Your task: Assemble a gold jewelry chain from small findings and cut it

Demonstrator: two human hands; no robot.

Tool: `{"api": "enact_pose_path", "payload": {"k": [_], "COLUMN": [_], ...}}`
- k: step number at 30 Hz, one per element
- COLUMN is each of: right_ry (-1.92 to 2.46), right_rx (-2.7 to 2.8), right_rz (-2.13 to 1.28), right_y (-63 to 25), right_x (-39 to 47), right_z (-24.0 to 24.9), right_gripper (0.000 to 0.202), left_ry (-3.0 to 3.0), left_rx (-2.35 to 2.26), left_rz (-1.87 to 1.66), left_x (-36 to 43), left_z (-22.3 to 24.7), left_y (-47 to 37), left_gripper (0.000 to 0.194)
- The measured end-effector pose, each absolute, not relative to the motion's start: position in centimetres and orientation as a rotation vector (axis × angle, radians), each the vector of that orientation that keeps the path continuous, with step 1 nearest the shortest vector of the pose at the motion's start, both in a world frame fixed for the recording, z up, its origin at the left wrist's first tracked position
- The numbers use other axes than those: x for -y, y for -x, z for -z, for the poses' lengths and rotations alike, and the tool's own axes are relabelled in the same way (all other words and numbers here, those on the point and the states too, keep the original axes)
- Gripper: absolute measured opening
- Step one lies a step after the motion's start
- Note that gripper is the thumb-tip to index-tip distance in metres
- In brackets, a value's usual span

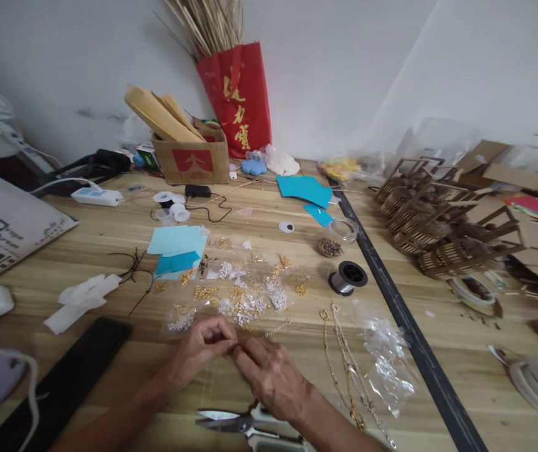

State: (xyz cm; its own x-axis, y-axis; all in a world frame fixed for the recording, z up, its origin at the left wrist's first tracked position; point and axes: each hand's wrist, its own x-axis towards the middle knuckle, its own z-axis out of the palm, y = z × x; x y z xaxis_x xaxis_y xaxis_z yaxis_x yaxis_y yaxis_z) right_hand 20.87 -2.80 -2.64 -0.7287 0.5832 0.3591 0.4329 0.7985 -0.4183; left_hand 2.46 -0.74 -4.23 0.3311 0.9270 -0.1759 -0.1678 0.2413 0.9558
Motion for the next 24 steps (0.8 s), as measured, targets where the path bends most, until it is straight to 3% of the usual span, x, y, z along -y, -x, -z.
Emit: {"api": "enact_pose_path", "payload": {"k": [11, 24], "right_ry": [0.776, 0.917], "right_rx": [2.432, 1.978], "right_rz": [-0.456, -0.925], "right_y": [-20.99, -20.56], "right_x": [2.54, 2.24], "right_z": [3.0, 3.31], "right_gripper": [0.023, 0.008], "left_ry": [-0.953, -0.963], "left_rx": [-0.904, -0.895], "left_rz": [-0.922, -0.943], "left_x": [0.75, 0.69], "left_z": [3.84, 3.39], "left_y": [-2.44, -2.44], "left_gripper": [0.035, 0.028]}}
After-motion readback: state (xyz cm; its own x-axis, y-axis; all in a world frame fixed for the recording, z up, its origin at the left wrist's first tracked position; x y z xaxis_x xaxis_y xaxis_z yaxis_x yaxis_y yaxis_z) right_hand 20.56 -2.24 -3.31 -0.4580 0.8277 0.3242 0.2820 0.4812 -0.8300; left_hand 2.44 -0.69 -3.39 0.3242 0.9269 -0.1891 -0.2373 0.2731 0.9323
